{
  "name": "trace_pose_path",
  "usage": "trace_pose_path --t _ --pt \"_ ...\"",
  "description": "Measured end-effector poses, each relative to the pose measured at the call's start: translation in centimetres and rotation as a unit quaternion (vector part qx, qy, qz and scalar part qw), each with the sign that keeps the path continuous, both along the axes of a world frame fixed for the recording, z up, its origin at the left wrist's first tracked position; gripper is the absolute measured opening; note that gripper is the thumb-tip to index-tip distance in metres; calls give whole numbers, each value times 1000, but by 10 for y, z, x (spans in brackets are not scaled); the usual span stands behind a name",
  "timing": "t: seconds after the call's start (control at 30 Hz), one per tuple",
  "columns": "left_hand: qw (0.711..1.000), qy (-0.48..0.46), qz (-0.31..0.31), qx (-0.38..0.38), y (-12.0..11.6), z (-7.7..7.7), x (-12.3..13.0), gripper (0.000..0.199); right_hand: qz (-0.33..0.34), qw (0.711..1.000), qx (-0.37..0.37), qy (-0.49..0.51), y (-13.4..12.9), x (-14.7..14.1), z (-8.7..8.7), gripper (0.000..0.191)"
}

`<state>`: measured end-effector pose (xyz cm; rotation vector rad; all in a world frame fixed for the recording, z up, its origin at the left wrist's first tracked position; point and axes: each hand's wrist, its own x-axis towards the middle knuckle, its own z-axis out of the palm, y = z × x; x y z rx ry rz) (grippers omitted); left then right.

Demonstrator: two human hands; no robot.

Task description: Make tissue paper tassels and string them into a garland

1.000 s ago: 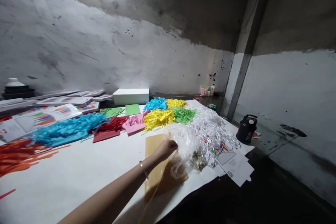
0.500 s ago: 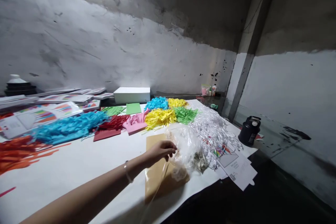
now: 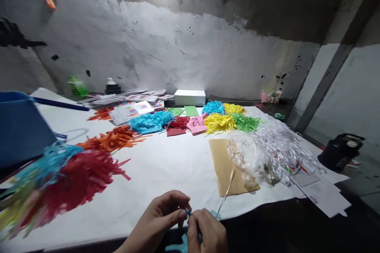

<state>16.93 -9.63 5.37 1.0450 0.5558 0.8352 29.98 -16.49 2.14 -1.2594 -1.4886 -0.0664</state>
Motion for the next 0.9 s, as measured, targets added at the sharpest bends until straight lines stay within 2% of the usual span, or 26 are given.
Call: trace_pose_path --t 0.17,0.37,0.47,0.53,0.73,0.83,0.9 --pt "999 11 33 14 -9 -3 -36 31 59 996 -58 14 -2 -23 4 31" --pt "986 54 59 147 -16 -3 -57 15 120 982 -100 -103 -7 -24 18 28" --pt "969 83 63 224 -18 -5 -63 8 118 976 -108 -150 -11 -22 21 26" --pt "955 103 67 270 -19 -5 -66 13 116 976 -110 -149 -13 -21 21 25" --pt "928 132 83 338 -20 3 -73 16 208 955 -189 -93 -17 -16 24 14" --pt "924 140 73 348 -19 5 -73 13 180 964 -173 -94 -19 -18 19 14" --pt "935 143 52 320 -18 5 -74 13 155 972 -158 -77 -18 -22 14 17"
